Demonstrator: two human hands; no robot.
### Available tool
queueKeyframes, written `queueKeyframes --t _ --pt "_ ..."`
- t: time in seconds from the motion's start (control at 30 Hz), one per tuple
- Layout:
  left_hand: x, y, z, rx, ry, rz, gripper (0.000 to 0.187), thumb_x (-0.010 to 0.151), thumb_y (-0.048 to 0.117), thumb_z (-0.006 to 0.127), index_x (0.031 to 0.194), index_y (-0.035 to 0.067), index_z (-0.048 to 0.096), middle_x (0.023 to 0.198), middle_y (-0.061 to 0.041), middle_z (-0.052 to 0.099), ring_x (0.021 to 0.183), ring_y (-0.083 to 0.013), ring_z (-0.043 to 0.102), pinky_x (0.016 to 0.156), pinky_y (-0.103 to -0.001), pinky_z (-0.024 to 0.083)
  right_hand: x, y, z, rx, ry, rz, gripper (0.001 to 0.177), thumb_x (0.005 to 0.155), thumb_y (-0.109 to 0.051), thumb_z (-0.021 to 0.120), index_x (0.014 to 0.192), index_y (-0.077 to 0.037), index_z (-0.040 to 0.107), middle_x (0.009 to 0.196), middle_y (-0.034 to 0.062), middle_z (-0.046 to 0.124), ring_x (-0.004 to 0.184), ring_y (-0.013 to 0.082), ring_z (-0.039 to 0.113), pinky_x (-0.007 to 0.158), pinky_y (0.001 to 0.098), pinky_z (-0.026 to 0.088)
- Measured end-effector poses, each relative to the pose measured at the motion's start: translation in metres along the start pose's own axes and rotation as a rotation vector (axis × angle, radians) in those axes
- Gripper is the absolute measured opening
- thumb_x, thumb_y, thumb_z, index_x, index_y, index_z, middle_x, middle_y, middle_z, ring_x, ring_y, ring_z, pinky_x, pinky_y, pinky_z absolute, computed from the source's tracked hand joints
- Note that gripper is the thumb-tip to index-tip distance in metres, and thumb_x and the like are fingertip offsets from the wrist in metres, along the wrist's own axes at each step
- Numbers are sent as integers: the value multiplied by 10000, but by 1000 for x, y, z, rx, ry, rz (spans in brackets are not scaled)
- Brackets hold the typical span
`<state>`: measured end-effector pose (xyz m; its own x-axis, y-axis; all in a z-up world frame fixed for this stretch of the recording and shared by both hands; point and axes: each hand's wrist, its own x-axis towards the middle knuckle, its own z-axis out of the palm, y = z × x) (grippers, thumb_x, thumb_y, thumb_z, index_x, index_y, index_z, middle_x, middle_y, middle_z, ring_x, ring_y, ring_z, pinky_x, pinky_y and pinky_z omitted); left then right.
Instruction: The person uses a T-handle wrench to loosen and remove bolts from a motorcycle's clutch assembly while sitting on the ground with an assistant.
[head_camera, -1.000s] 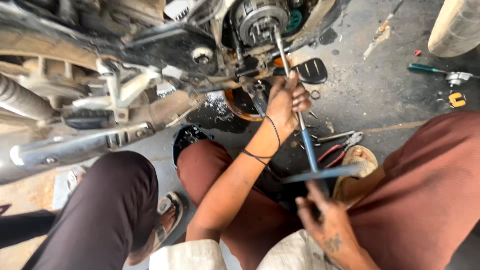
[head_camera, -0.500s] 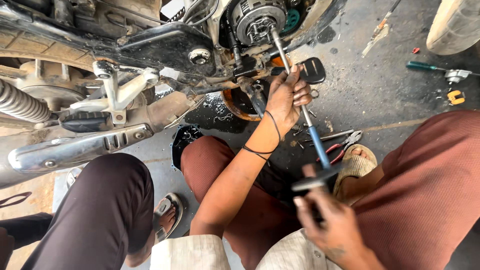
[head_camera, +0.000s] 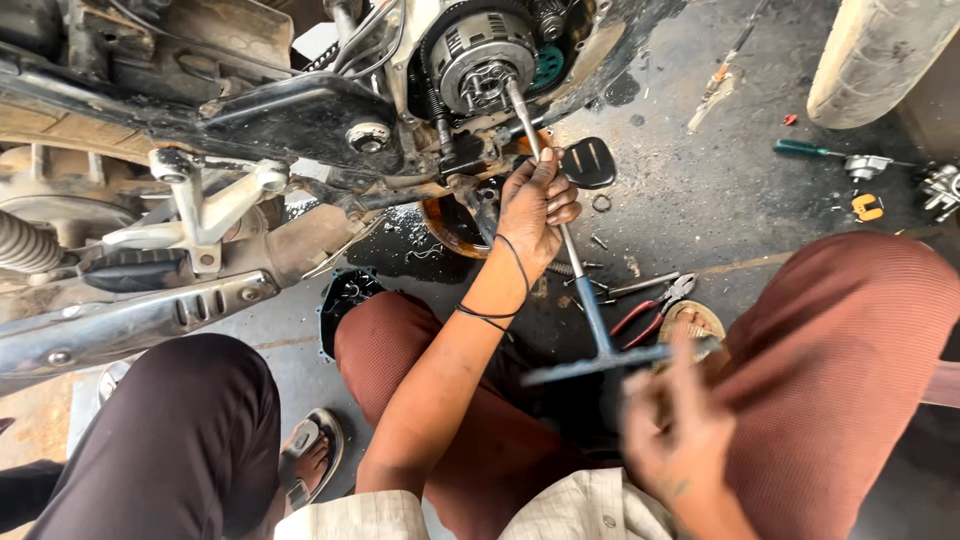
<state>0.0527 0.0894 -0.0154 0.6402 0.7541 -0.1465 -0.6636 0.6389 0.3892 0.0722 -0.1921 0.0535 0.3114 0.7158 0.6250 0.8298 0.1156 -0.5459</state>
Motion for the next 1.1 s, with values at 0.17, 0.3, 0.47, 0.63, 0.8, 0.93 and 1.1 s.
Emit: queueKeyframes --t 0.17,0.3,0.47,0.63,0.8,0.93,1.1 --pt "3 3 2 45 39 22 195 1073 225 580 1002 46 550 651 52 360 520 -59 313 447 -229 279 -21 9 21 88 -684 646 369 796 -63 754 1146 -40 640 844 75 752 771 215 750 718 388 604" --pt "3 14 3 3 -10 36 143 1061 202 577 1051 59 567 672 46 379 537 -54 321 453 -211 271 -23 3 5 484 -676 384 772 832 -73 714 1529 -9 390 754 60 720 675 208 751 703 382 618" --pt "8 10 7 -9 41 18 165 1055 205 577 1060 40 571 659 35 388 523 -60 322 442 -218 284 -3 32 -9 -442 -447 559 371 945 -175 698 1284 -99 567 894 121 719 776 275 735 731 408 607" --pt "14 8 1 -33 24 50 165 1062 191 578 1041 28 568 655 37 395 505 -60 323 417 -222 279 -6 7 22 12 -607 679 792 886 -311 638 1524 40 328 762 34 694 584 204 697 571 351 601" --pt "24 7 5 -66 -21 45 160 1066 186 560 1035 30 556 641 30 397 506 -64 334 427 -220 291 -10 19 -11 110 -367 331 707 918 -356 596 1451 49 372 748 38 682 575 193 676 555 338 579" --pt "24 12 5 -83 -28 16 152 1066 171 555 1080 19 554 659 27 406 526 -59 337 443 -215 287 -19 34 -14 -89 -193 406 654 943 -392 562 1393 56 407 736 42 672 568 185 660 542 327 562" --pt "23 10 5 -44 13 31 175 1063 181 556 1094 9 551 653 35 387 517 -62 327 443 -228 286 -25 25 7 67 -126 526 614 975 -437 520 1321 66 451 721 46 659 559 175 639 525 314 541"
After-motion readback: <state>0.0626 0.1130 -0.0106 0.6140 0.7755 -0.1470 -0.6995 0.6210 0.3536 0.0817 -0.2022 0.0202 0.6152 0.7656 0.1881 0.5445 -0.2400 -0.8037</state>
